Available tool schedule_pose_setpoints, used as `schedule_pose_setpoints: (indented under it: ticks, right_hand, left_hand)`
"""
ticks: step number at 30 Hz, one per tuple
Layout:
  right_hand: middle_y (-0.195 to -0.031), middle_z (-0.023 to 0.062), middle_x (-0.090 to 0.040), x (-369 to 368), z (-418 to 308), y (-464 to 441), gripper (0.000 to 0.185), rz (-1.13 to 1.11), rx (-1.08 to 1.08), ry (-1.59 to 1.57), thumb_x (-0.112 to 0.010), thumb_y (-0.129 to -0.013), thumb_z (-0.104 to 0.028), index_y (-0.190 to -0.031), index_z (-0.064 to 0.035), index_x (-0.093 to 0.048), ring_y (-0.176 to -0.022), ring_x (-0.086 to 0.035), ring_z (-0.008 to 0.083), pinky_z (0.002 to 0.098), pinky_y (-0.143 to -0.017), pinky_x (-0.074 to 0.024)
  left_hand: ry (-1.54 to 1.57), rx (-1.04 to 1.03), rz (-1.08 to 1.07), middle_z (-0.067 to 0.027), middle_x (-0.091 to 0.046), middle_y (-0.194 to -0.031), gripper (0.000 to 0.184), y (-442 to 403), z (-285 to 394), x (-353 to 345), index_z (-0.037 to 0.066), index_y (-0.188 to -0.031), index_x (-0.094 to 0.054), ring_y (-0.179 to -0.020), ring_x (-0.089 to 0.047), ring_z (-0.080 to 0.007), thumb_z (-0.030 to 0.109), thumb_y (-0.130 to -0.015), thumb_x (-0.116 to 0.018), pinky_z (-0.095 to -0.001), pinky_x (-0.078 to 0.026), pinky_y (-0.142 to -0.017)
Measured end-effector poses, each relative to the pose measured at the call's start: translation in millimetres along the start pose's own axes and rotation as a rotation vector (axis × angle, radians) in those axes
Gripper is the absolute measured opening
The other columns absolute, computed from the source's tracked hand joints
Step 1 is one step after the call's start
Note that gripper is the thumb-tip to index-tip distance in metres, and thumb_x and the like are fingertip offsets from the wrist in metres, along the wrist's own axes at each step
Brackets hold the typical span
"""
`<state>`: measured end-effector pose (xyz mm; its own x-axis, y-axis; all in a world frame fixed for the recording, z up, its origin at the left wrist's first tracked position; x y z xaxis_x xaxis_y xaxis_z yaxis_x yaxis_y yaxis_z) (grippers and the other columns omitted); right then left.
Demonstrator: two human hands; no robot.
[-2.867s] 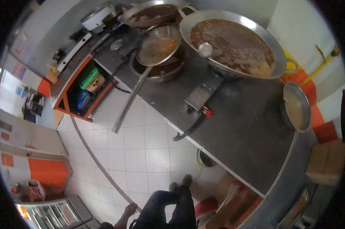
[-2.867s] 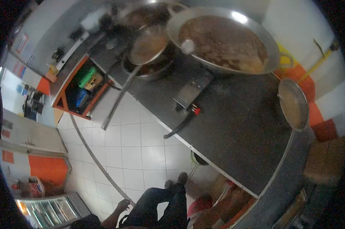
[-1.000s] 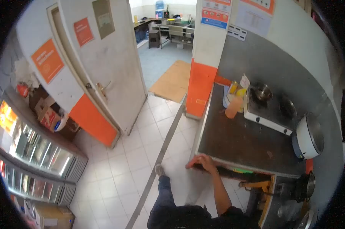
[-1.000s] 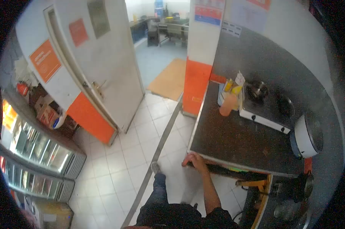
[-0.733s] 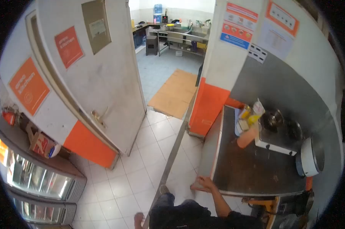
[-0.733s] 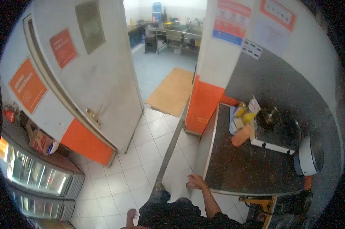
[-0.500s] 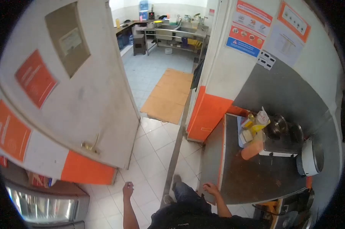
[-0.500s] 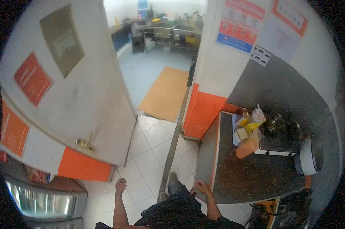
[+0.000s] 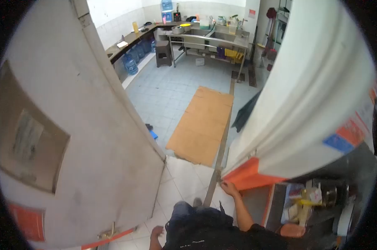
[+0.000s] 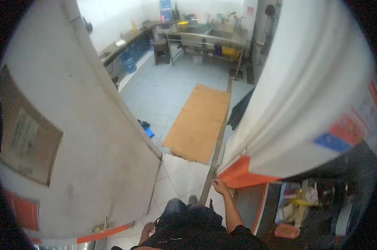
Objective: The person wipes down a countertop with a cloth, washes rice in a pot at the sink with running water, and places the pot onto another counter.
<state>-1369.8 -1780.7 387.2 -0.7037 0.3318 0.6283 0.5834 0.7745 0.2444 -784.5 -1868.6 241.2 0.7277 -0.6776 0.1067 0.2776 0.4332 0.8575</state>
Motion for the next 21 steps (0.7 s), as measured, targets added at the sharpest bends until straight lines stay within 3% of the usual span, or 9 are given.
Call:
schedule_pose_setpoints:
  ticks: [3,9,13,14,16,17,18,19,21]
  right_hand:
    - [-0.090,0.0099,-0.066,27,-70,-128,0.027,-0.046,0.069,-0.151,-0.055,-0.086,-0.023,-0.104,-0.0041,-0.061,-0.082,-0.062,0.0198,0.0322,-0.076,-0.0484]
    - [-0.091,0.0097,-0.066,74,-122,-320,0.025,-0.035,0.076,-0.231,-0.054,-0.086,-0.021,-0.105,-0.0045,-0.061,-0.080,-0.062,0.0185,0.0292,-0.074,-0.0480]
    - [-0.072,0.0079,-0.064,81,-60,-377,0.026,0.004,-0.184,-0.207,-0.051,-0.089,-0.029,-0.092,-0.0062,-0.062,-0.073,-0.061,0.0169,0.0299,-0.069,-0.0466]
    - [-0.070,0.0077,-0.063,55,7,-394,0.029,-0.053,-0.184,-0.043,-0.048,-0.089,-0.032,-0.087,-0.0066,-0.063,-0.072,-0.061,0.0171,0.0303,-0.067,-0.0469]
    - [-0.066,0.0057,-0.061,39,75,-399,0.041,-0.122,-0.238,0.145,-0.044,-0.090,-0.040,-0.073,-0.0073,-0.063,-0.070,-0.061,0.0174,0.0310,-0.061,-0.0474]
    - [-0.065,0.0056,-0.061,35,98,-388,0.040,-0.209,-0.308,0.134,-0.045,-0.089,-0.039,-0.074,-0.0074,-0.063,-0.070,-0.061,0.0172,0.0310,-0.060,-0.0477]
    - [-0.064,0.0055,-0.060,28,120,-378,0.038,-0.289,-0.371,0.111,-0.047,-0.089,-0.038,-0.075,-0.0075,-0.064,-0.070,-0.062,0.0170,0.0310,-0.059,-0.0481]
    - [-0.067,0.0065,-0.061,38,126,-373,0.034,-0.221,-0.566,-0.095,-0.047,-0.089,-0.036,-0.080,-0.0076,-0.064,-0.069,-0.061,0.0172,0.0315,-0.058,-0.0482]
    - [-0.075,0.0089,-0.062,37,154,-356,0.028,-0.088,-0.853,-0.504,-0.048,-0.089,-0.031,-0.091,-0.0069,-0.063,-0.068,-0.061,0.0184,0.0331,-0.055,-0.0482]
  left_hand:
    - [0.014,0.302,0.152,-0.0113,-0.062,-0.096,0.035,-10,-15,0,0.007,-0.113,-0.054,-0.080,-0.062,-0.0236,0.027,-0.084,-0.056,-0.0461,-0.051,-0.062]
    - [-0.062,0.159,0.135,-0.0107,-0.061,-0.093,0.032,-74,148,-7,0.007,-0.110,-0.054,-0.078,-0.061,-0.0235,0.028,-0.086,-0.052,-0.0438,-0.051,-0.061]
    - [-0.150,0.054,0.065,-0.0102,-0.061,-0.092,0.031,-167,344,7,0.006,-0.109,-0.054,-0.077,-0.061,-0.0235,0.028,-0.087,-0.049,-0.0423,-0.051,-0.060]
    - [-0.283,0.179,0.115,-0.0108,-0.061,-0.089,0.031,-214,388,9,0.004,-0.104,-0.055,-0.075,-0.061,-0.0233,0.029,-0.087,-0.048,-0.0422,-0.051,-0.057]
    - [-0.432,-0.049,0.178,-0.0118,-0.060,-0.078,0.035,-270,511,16,0.003,-0.092,-0.058,-0.069,-0.062,-0.0220,0.036,-0.086,-0.048,-0.0368,-0.051,-0.055]
    - [-0.661,-0.332,0.260,-0.0120,-0.062,-0.077,0.039,-354,532,32,0.004,-0.094,-0.059,-0.068,-0.062,-0.0223,0.040,-0.087,-0.047,-0.0357,-0.051,-0.058]
    - [-0.422,-0.196,0.189,-0.0144,-0.065,-0.079,0.040,-344,597,25,0.004,-0.098,-0.059,-0.074,-0.064,-0.0229,0.040,-0.088,-0.047,-0.0376,-0.050,-0.066]
    - [-0.513,-0.401,0.228,-0.0143,-0.066,-0.081,0.037,-371,668,25,0.006,-0.102,-0.060,-0.077,-0.064,-0.0196,0.037,-0.089,-0.047,-0.0365,-0.051,-0.068]
    - [-0.381,-0.505,0.208,-0.0109,-0.065,-0.079,0.031,-406,782,22,0.006,-0.104,-0.060,-0.081,-0.063,-0.0171,0.032,-0.089,-0.051,-0.0328,-0.051,-0.065]
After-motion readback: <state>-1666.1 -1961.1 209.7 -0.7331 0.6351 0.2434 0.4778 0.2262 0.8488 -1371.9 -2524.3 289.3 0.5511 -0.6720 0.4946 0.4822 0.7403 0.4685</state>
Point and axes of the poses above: each hand's wrist, its own y-axis away from the middle knuckle, its own x-axis out of the back of the hand, z = x × y, the point moved 10 cm from there along -y, towards the middle knuckle
